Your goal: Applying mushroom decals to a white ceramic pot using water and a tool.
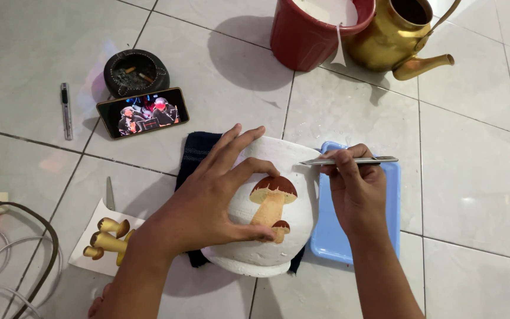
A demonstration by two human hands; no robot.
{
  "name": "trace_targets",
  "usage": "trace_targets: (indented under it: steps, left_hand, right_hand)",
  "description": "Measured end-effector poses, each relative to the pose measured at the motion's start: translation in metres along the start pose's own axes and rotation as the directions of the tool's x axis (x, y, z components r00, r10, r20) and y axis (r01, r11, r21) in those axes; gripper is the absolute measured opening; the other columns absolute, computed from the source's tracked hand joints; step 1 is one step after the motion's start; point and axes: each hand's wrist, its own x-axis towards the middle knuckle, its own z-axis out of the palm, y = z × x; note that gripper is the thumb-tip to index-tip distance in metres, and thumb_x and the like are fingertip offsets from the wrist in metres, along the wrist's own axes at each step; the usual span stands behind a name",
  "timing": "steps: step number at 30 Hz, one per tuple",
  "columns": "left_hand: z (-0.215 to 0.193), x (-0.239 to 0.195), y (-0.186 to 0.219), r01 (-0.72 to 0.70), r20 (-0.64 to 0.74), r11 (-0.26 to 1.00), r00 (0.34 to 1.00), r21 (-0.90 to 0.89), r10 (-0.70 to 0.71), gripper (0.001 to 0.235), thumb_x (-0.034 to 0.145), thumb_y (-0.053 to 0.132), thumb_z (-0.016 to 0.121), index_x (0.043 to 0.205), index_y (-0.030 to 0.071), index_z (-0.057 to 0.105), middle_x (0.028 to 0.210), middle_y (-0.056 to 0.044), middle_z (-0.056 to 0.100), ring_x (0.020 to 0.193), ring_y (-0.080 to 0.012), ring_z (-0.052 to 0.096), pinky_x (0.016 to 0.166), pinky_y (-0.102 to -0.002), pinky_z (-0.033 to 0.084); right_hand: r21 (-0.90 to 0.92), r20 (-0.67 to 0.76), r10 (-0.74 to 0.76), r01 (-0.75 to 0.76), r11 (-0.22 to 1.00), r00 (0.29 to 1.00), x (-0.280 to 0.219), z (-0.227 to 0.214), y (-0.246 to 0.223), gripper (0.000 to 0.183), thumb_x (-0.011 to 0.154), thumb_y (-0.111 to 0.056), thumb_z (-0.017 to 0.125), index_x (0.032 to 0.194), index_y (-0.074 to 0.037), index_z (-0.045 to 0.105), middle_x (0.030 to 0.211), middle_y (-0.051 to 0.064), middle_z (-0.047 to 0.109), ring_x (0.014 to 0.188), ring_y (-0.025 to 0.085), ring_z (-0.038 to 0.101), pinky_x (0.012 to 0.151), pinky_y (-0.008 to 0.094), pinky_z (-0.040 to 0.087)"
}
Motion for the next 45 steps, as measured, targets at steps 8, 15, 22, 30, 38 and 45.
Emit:
trace_targets:
  steps: [8,15,22,30,38,45]
  left_hand:
    - [0.009,-0.001,-0.001,-0.205,0.014,0.967,0.979,0.153,0.205,0.073,0.068,0.048,0.088,0.134,0.029,0.063,0.167,-0.008,0.025,0.155,-0.0392,0.007,0.117,-0.066,0.005]
    - [0.021,0.014,0.008,-0.233,-0.091,0.874,0.950,0.426,0.298,0.067,0.083,0.052,0.074,0.138,0.017,0.059,0.149,-0.004,0.049,0.144,-0.0290,0.034,0.120,-0.068,0.007]
    - [0.017,0.052,0.011,-0.247,-0.217,0.895,0.914,0.371,0.342,0.034,0.087,0.029,0.080,0.113,0.009,0.073,0.116,-0.005,0.072,0.115,-0.0244,0.065,0.106,-0.050,0.047]
    - [0.020,0.138,0.005,-0.136,-0.500,0.990,0.861,-0.043,0.096,0.024,0.086,0.016,0.089,0.089,0.003,0.068,0.082,-0.004,0.076,0.076,-0.0102,0.074,0.071,-0.026,0.060]
    - [0.016,0.292,-0.029,-0.204,-0.582,0.979,0.796,0.000,0.166,0.010,0.083,0.011,0.085,0.088,0.006,0.077,0.086,-0.006,0.080,0.076,-0.0117,0.076,0.071,-0.029,0.060]
    - [0.022,0.388,-0.098,-0.038,-0.820,0.998,0.568,0.052,0.064,0.006,0.078,0.006,0.083,0.082,0.006,0.079,0.081,-0.009,0.079,0.076,-0.0208,0.077,0.073,-0.034,0.062]
  right_hand:
    - [0.118,0.005,-0.079,0.078,0.990,0.997,-0.011,-0.002,-0.020,0.018,0.110,-0.017,0.065,0.095,-0.007,0.060,0.098,0.012,0.071,0.088,0.016,0.057,0.088,0.032,0.048]
    - [0.147,-0.064,-0.135,0.143,0.979,0.989,-0.030,-0.011,-0.044,0.019,0.109,-0.021,0.068,0.095,-0.009,0.061,0.095,0.009,0.071,0.087,0.016,0.058,0.086,0.033,0.047]
    - [0.167,-0.209,-0.149,0.185,0.968,0.967,-0.041,-0.021,-0.063,0.019,0.107,-0.026,0.068,0.098,-0.010,0.063,0.087,0.004,0.067,0.085,0.014,0.060,0.086,0.035,0.050]
    - [0.216,-0.342,-0.105,0.187,0.958,0.934,-0.047,-0.033,-0.072,0.020,0.105,-0.027,0.066,0.098,-0.009,0.061,0.082,0.004,0.063,0.084,0.017,0.063,0.086,0.036,0.051]
    - [0.267,-0.465,-0.028,0.170,0.949,0.885,-0.046,-0.055,-0.055,0.020,0.104,-0.023,0.064,0.092,-0.008,0.058,0.081,0.002,0.058,0.081,0.015,0.058,0.083,0.035,0.048]
    - [0.166,-0.533,0.019,0.083,0.983,0.846,-0.041,-0.083,-0.014,0.024,0.102,-0.014,0.065,0.081,-0.005,0.057,0.077,0.007,0.060,0.071,0.019,0.062,0.065,0.036,0.050]
